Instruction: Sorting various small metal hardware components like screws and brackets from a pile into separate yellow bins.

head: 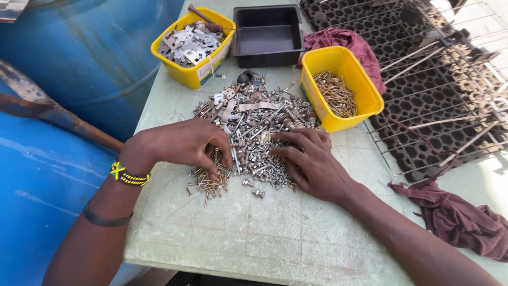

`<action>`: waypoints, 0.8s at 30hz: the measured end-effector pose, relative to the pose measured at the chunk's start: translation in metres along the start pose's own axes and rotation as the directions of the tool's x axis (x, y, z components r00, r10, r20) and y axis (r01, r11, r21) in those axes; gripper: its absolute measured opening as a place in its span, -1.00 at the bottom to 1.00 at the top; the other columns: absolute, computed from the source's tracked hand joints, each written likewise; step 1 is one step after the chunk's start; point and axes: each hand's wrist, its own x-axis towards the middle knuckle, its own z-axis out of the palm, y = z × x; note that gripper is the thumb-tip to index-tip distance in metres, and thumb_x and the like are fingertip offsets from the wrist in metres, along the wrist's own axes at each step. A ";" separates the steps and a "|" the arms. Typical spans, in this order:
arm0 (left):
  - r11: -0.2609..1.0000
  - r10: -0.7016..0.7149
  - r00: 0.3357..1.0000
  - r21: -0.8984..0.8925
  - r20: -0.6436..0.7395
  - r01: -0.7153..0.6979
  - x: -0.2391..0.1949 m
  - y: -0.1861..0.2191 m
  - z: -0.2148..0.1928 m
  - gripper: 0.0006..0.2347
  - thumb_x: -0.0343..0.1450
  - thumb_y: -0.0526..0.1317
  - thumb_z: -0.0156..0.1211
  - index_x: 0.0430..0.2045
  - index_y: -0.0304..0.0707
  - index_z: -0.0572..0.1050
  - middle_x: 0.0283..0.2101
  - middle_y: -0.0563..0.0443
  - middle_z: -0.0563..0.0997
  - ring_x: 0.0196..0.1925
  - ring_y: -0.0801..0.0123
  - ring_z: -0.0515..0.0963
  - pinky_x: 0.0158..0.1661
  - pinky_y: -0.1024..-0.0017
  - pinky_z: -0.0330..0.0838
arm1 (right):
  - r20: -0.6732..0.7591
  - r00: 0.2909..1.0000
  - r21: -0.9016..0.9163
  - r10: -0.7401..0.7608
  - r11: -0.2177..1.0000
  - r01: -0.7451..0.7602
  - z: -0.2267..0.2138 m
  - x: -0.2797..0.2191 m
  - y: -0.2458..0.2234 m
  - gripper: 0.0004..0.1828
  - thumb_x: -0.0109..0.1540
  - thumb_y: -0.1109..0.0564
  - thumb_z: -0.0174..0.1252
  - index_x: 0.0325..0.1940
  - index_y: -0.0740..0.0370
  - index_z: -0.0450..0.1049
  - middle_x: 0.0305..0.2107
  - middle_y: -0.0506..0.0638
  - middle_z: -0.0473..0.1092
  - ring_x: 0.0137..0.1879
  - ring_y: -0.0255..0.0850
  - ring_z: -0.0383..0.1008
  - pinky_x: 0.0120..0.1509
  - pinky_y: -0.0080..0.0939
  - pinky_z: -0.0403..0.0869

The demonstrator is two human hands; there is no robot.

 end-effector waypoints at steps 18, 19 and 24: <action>0.800 0.503 0.523 0.142 -0.688 -0.583 0.041 -0.001 0.046 -0.92 0.42 -0.33 0.38 -0.26 -0.19 0.67 -0.25 -0.13 0.72 -0.21 0.23 0.73 -0.15 0.40 0.60 | -0.213 0.968 0.216 0.134 0.973 -0.087 0.007 0.006 -0.002 -0.55 0.31 0.13 0.23 0.29 0.19 0.41 -0.11 0.04 0.56 0.00 -0.02 0.56 0.03 -0.05 0.38; 0.796 0.506 0.524 0.138 -0.686 -0.589 0.044 0.000 0.050 -0.92 0.42 -0.33 0.38 -0.26 -0.19 0.67 -0.25 -0.13 0.72 -0.21 0.23 0.73 -0.15 0.40 0.60 | -0.211 0.967 0.212 0.140 0.973 -0.094 0.005 0.006 -0.003 -0.55 0.31 0.13 0.23 0.29 0.19 0.41 -0.11 0.04 0.56 0.00 -0.02 0.56 0.03 -0.05 0.38; 0.781 0.546 0.466 0.222 -0.697 -0.583 0.045 0.009 0.061 -0.87 0.46 -0.39 0.27 -0.14 -0.27 0.62 -0.19 -0.17 0.72 -0.15 0.11 0.75 -0.16 0.31 0.68 | -0.291 0.941 0.176 0.176 0.976 -0.128 -0.005 0.006 -0.001 -0.78 0.28 0.23 0.29 0.01 0.29 0.63 -0.33 0.11 0.62 -0.18 -0.02 0.64 -0.07 -0.11 0.50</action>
